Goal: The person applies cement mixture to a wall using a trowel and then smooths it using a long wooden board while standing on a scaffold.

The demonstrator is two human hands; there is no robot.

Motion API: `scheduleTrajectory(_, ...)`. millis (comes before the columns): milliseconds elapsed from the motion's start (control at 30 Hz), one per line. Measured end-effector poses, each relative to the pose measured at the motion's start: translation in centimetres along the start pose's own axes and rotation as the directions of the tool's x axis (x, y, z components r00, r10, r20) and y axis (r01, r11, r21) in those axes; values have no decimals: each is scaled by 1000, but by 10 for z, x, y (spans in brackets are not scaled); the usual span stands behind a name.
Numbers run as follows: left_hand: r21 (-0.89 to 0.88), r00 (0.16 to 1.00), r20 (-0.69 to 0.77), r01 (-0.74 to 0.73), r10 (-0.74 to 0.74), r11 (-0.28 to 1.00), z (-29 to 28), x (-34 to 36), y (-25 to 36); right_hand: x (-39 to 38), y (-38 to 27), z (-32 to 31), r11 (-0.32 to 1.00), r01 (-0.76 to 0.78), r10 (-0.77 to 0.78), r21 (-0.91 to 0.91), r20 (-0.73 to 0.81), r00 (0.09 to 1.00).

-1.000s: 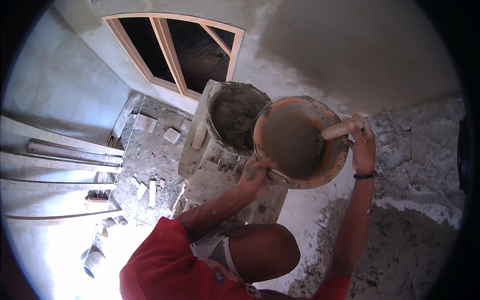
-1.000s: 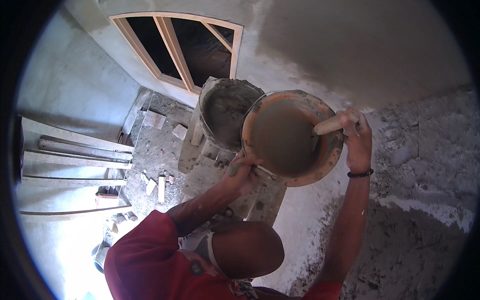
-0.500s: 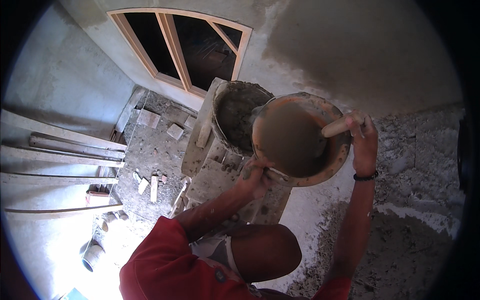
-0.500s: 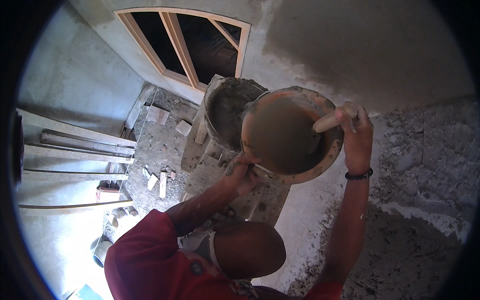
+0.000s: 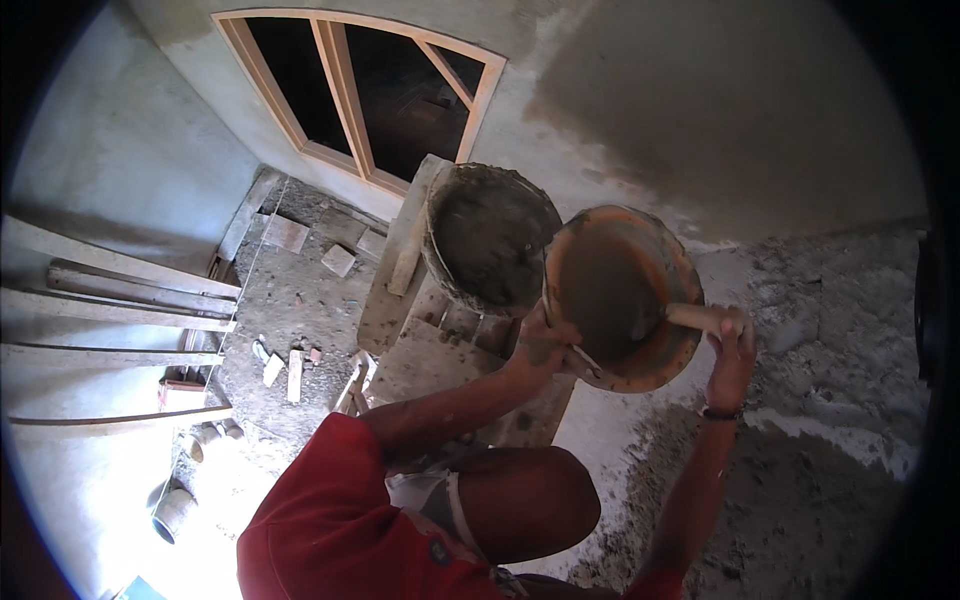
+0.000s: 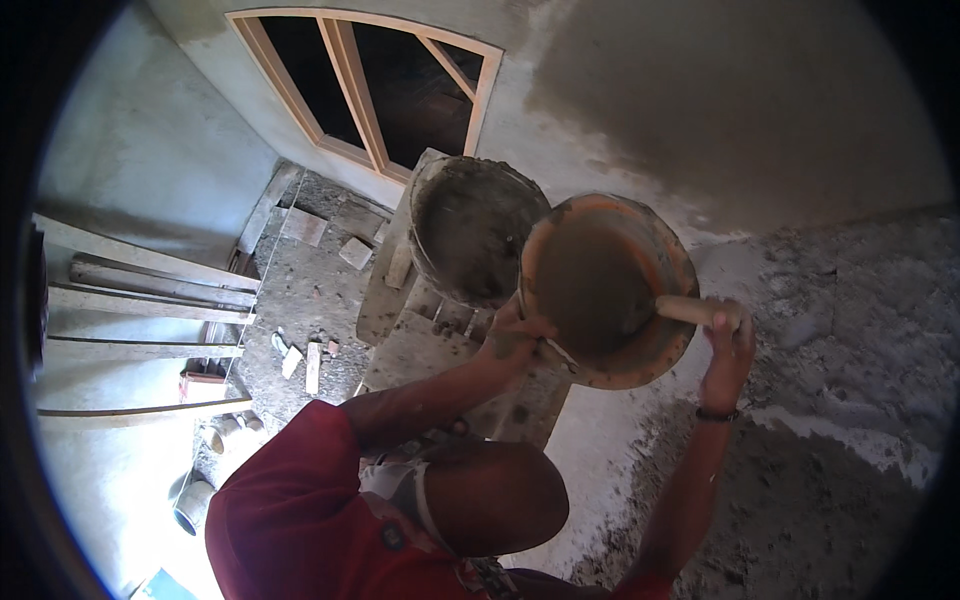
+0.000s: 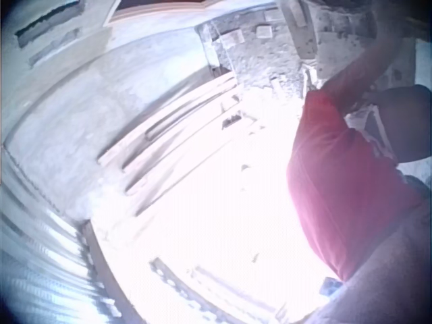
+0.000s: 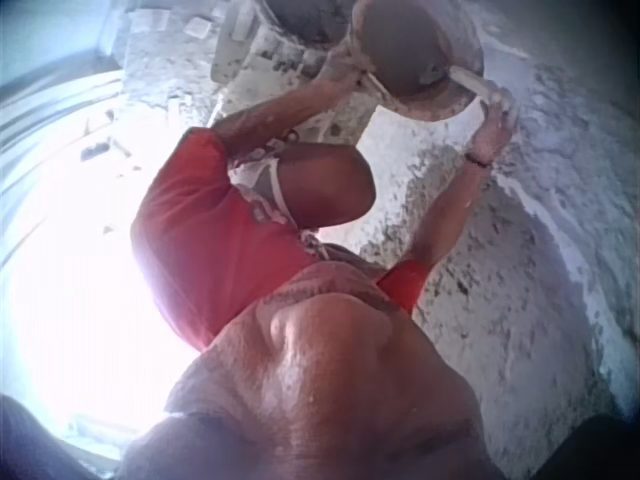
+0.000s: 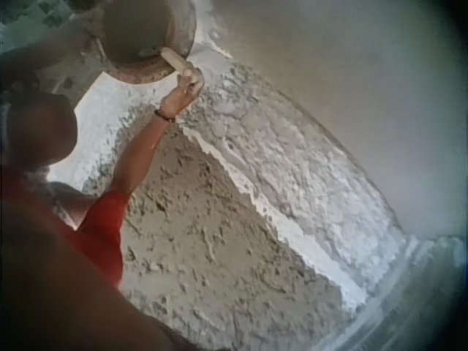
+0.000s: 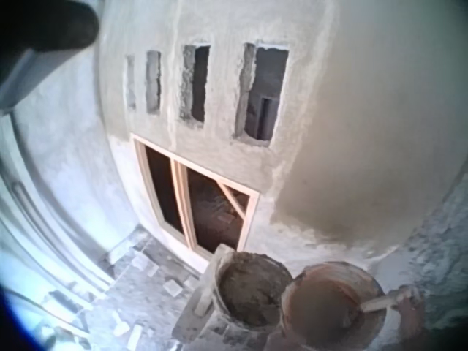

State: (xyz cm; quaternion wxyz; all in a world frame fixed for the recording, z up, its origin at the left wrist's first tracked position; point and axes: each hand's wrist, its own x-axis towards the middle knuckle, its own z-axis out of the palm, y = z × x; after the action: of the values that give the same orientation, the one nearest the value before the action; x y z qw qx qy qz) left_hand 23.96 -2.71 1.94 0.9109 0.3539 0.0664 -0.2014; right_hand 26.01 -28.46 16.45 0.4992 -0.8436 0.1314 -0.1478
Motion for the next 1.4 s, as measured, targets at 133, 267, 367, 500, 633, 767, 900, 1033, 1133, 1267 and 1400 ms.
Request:
scheduleTrajectory(133,209,995,32,-99,94,973,-2,9,-36,-32,18,-33,985,-79,92,-152,79,993)
scheduleTrajectory(267,594,857,279,-508,433,624,-25,17,-91,-72,35,-27,980,-195,192,-51,-55,980)
scheduleTrajectory(367,518,967,155,-254,203,817,-1,10,-87,-93,53,-38,956,-246,234,-157,-92,968)
scheduleTrajectory(500,340,1000,7,5,-8,941,23,12,-63,-108,64,-39,980,-148,123,-136,-179,976)
scheduleTrajectory(633,258,996,-65,-35,54,965,22,39,-87,-104,44,-43,975,15,-42,-221,-115,993)
scheduleTrajectory(767,109,980,-196,59,-37,992,37,78,-91,-100,26,-37,973,139,-179,-183,-222,959)
scheduleTrajectory(900,147,956,-266,-86,124,985,22,143,-132,-99,15,-33,993,-8,53,119,-378,924)
scheduleTrajectory(1033,269,904,-308,-216,296,939,12,197,-144,-105,18,-32,897,-121,305,424,-397,866)
scheduleTrajectory(1133,172,869,-288,-366,402,915,5,220,-132,-121,35,-37,811,-167,395,560,-314,864)
scheduleTrajectory(1267,32,899,-273,-347,342,937,27,216,-116,-139,48,-54,666,-255,554,701,-237,798)
scheduleTrajectory(1400,51,924,-276,-261,265,964,23,230,-124,-151,63,-66,556,-387,562,735,11,827)
